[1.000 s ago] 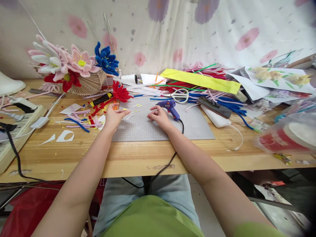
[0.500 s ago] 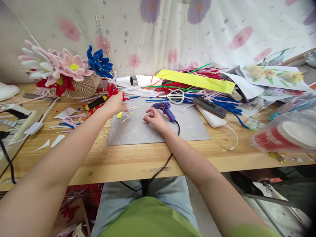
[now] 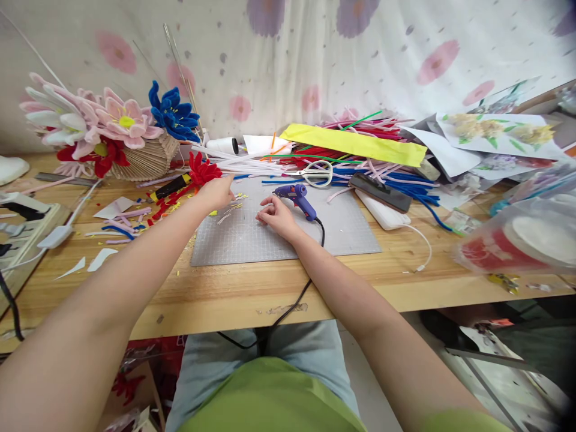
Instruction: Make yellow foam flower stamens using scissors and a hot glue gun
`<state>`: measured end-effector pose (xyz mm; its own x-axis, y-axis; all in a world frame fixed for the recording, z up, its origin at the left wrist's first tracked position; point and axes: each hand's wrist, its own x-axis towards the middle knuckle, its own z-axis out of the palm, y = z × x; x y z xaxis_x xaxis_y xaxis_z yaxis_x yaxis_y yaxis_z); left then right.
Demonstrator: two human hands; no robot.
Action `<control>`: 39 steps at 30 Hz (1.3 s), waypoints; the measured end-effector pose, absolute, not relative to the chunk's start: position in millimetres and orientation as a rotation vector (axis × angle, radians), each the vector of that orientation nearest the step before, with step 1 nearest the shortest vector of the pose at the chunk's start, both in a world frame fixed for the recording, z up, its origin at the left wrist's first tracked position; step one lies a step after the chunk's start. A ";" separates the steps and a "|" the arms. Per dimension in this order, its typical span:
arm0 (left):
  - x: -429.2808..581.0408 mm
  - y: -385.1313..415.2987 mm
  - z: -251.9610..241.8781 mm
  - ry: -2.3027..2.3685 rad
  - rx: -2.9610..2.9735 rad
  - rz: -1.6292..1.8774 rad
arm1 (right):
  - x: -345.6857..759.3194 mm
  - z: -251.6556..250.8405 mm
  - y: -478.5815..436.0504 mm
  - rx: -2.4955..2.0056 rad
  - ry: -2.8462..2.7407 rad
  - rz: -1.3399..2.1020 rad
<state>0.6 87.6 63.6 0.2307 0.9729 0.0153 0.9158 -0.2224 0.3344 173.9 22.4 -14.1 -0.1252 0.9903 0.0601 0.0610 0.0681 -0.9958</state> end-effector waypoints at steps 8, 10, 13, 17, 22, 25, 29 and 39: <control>-24.1 79.7 69.9 1.984 2.085 0.820 | 172.4 -12.5 22.0 -1.201 -1.404 1.182; -31.9 71.2 66.7 2.043 2.017 0.959 | 172.0 -11.6 21.7 -1.230 -1.434 1.132; -39.1 53.2 51.4 2.004 1.887 1.070 | 171.5 -11.1 20.3 -1.242 -1.498 1.064; -37.9 25.7 23.2 1.923 1.787 1.065 | 170.1 -12.4 17.3 -1.266 -1.572 1.008; -35.0 7.2 7.1 1.893 1.971 0.989 | 167.0 -14.4 15.6 -1.334 -1.575 0.922; -36.5 6.9 4.2 1.859 2.017 0.917 | 164.8 -12.4 16.7 -1.379 -1.532 0.901; -36.9 10.8 0.1 1.826 1.993 0.890 | 160.6 -3.9 21.6 -1.443 -1.529 1.027; -38.4 12.5 4.4 1.739 1.930 0.841 | 127.7 -4.0 46.8 -1.331 -1.583 1.098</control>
<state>-38.4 12.5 4.4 0.0406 0.9858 0.1630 0.7400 -0.1393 0.6580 127.7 46.8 -4.0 -0.1486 0.9884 0.0324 0.3160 0.0785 -0.9455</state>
